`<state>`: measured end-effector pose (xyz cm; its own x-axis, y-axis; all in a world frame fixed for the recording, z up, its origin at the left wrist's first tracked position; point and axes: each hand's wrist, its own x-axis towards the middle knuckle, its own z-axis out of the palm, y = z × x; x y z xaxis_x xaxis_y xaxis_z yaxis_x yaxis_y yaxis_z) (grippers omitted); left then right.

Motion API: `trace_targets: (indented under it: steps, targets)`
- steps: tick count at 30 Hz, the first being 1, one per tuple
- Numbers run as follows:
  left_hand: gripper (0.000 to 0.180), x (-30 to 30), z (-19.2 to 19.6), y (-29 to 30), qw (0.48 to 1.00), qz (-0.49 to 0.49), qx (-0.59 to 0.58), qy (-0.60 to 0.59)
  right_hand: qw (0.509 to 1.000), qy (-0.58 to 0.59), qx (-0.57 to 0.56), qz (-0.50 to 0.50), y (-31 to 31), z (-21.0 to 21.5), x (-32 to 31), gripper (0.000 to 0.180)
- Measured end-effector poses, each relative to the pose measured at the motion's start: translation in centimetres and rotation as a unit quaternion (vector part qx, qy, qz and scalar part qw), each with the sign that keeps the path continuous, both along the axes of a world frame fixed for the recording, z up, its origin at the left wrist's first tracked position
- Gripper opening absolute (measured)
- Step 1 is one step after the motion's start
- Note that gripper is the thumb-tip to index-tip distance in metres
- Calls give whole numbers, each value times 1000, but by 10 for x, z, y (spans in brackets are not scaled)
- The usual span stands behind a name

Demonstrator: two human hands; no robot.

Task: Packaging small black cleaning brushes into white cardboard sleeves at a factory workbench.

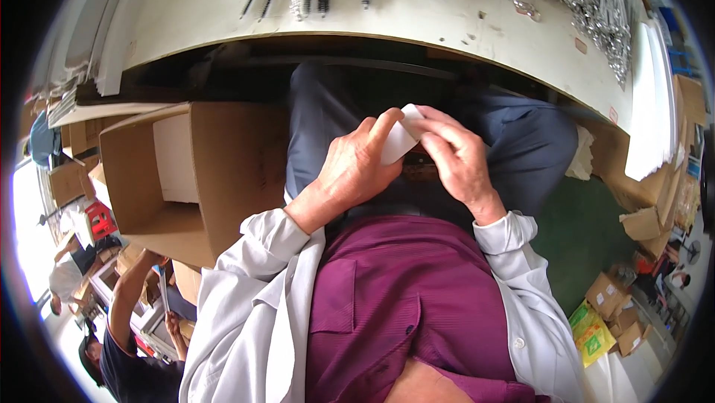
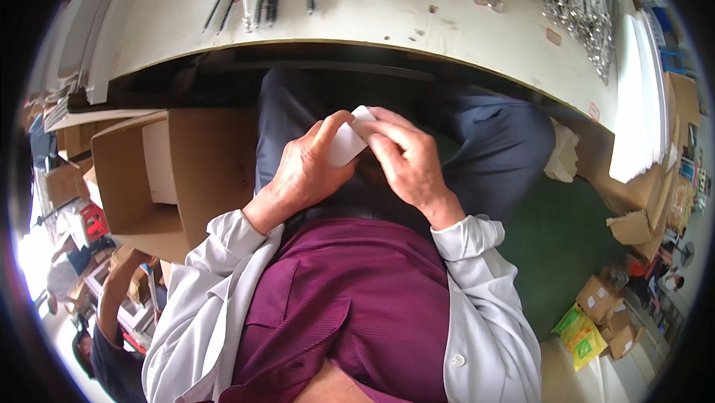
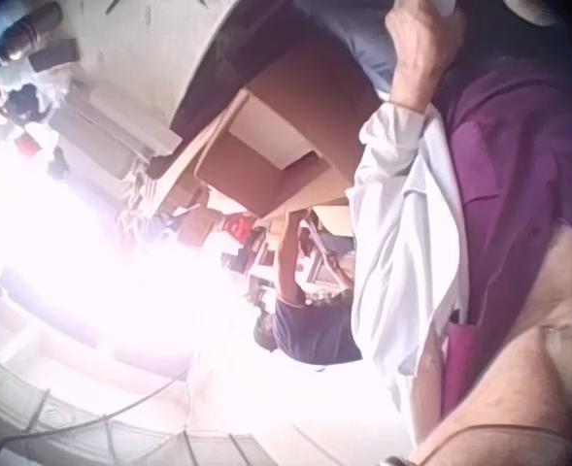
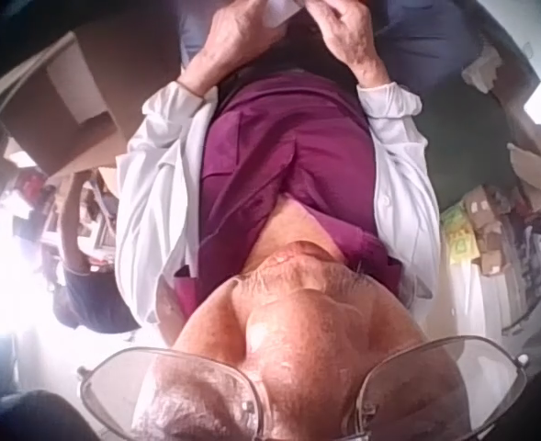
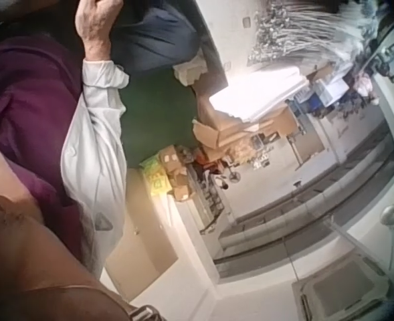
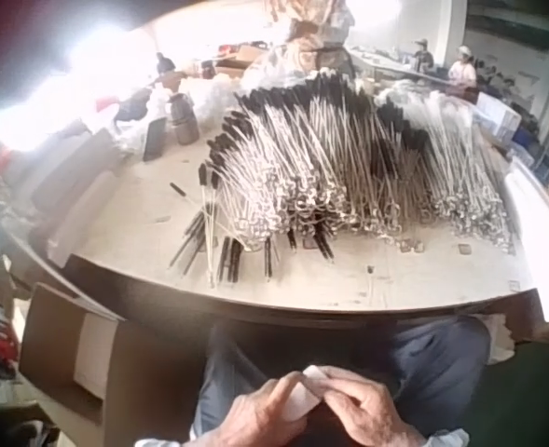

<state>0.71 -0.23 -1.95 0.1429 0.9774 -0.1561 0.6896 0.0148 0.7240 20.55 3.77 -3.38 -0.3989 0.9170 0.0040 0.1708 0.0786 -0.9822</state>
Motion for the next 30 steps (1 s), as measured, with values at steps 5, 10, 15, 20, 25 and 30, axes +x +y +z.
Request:
trace_targets:
  steps: [5,10,15,20,25,30]
  targets:
    - [63,2,-10,5,998,13,48,-49,994,-45,-86,-48,-6,2,2,19]
    - [60,1,-3,3,999,-1,32,-32,990,52,-107,-76,-5,-10,-4,32]
    - [57,-6,-11,2,998,13,33,-52,989,9,-144,-44,3,-22,-3,31]
    - [57,-14,-11,1,996,19,35,-82,995,-30,-96,-26,12,-30,-10,26]
    - [56,-16,-17,0,995,33,41,-84,988,-141,-67,8,23,-18,-21,28]
    - [60,-20,-22,-3,995,51,32,-75,974,-183,113,76,20,-12,-39,36]
